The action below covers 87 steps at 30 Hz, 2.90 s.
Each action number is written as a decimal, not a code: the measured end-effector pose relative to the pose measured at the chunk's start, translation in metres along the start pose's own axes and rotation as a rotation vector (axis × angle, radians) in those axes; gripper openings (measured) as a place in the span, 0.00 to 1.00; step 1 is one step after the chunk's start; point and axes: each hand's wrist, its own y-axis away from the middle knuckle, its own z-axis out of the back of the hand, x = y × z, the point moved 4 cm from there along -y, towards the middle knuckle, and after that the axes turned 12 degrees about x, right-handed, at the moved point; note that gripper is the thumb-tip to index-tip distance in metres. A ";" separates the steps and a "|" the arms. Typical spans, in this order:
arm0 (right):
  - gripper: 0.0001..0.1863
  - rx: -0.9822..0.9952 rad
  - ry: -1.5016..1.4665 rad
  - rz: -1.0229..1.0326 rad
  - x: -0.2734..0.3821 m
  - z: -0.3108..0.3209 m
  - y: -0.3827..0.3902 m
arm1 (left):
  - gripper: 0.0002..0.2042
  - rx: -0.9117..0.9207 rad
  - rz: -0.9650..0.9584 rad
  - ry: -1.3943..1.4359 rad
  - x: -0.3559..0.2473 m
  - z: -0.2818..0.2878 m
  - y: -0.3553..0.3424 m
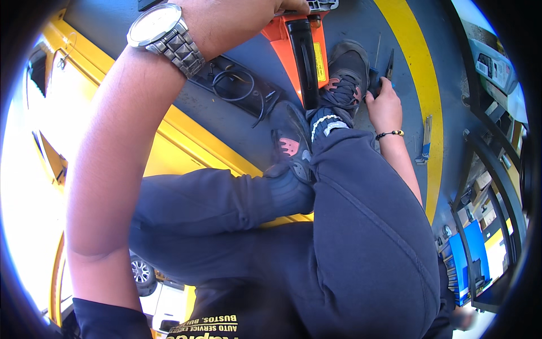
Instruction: The person sits on the floor and repairs a chainsaw. They remove the air filter cover, disconnect a hose, and use a screwdriver to adjust internal components before reassembling the cover.
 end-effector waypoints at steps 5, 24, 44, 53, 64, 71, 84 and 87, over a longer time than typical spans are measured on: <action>0.25 0.017 -0.049 0.032 -0.018 -0.005 -0.011 | 0.14 0.004 -0.053 -0.030 0.004 -0.001 -0.007; 0.13 0.108 -0.249 0.499 0.106 0.151 0.101 | 0.15 0.116 -0.193 0.033 -0.007 0.013 -0.022; 0.15 0.082 -0.264 0.566 0.132 0.141 0.100 | 0.16 0.149 -0.208 -0.052 0.001 -0.004 -0.026; 0.13 0.075 -0.294 0.557 0.141 0.139 0.100 | 0.16 0.142 -0.202 0.002 0.001 -0.001 -0.019; 0.12 0.053 -0.228 0.516 0.157 0.159 0.107 | 0.15 0.168 -0.148 -0.061 -0.001 0.006 -0.013; 0.13 0.085 -0.019 0.563 0.168 0.181 0.101 | 0.15 0.198 -0.176 -0.060 0.000 0.012 -0.015; 0.14 0.110 -0.164 0.488 0.161 0.174 0.116 | 0.15 0.187 -0.206 -0.102 0.005 -0.002 -0.027; 0.14 0.097 -0.145 0.492 0.161 0.174 0.115 | 0.16 0.157 -0.240 -0.097 0.002 0.002 -0.023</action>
